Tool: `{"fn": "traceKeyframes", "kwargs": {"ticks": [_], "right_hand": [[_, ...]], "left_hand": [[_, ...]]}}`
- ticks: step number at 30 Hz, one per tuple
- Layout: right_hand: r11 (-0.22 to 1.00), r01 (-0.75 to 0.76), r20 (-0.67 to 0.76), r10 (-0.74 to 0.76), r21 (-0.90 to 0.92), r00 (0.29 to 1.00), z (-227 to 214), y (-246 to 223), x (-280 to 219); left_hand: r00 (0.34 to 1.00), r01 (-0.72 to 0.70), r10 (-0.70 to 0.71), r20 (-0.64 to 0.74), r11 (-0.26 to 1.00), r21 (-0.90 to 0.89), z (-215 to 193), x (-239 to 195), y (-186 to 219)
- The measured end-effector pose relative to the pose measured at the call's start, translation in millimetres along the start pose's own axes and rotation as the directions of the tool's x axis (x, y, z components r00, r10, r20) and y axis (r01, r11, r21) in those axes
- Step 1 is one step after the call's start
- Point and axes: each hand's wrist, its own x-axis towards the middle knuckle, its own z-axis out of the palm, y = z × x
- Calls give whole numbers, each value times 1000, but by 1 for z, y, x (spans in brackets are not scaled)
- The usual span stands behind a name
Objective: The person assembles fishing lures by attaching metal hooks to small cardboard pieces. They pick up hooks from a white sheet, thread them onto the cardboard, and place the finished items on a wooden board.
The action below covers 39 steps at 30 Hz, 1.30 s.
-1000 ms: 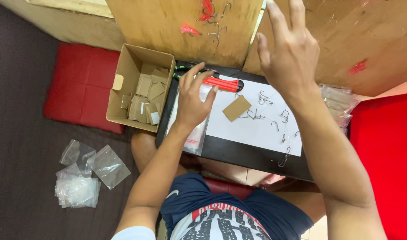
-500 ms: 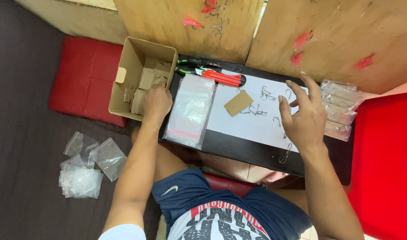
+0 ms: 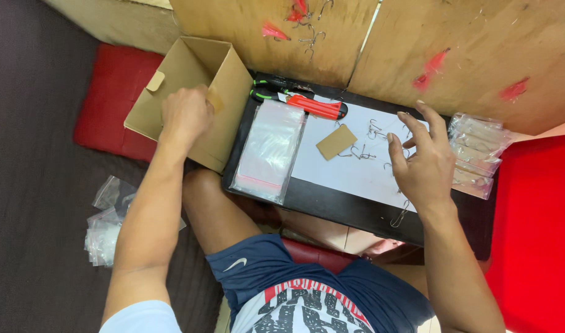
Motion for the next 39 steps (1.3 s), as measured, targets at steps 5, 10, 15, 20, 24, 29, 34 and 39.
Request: {"fn": "traceKeyframes", "kwargs": {"ticks": [5,10,15,20,24,29,34,39], "right_hand": [[974,165,-4,-168,-157,986,10,-26,31],[862,347,139,-318,-370,938,36,-57,104],[755,359,105,-363,-549,926,54,-72,143],[791,324,130,-302,-518,944,54,-73,165],[786,308,113,-294,-536,949,61,-62,175],[793,266,72,-272,-548,960,75,-42,185],[818,260,57,-269,-513,961,83,-24,196],[814,247,89,-236,-525,968,91,-7,201]], "left_hand": [[996,-89,90,-24,995,44,-32,-2,4],[998,-65,66,-8,991,120,-35,7,4],[994,-72,56,95,983,168,-58,-1,-8],[979,-172,125,163,931,322,-82,-10,-32],[971,-233,188,147,878,417,-64,-30,-61],[870,-350,483,-102,749,562,-24,-53,-95],[805,-393,574,-152,707,589,8,-59,-106],[795,-447,579,-180,761,471,24,-64,-117]]}}
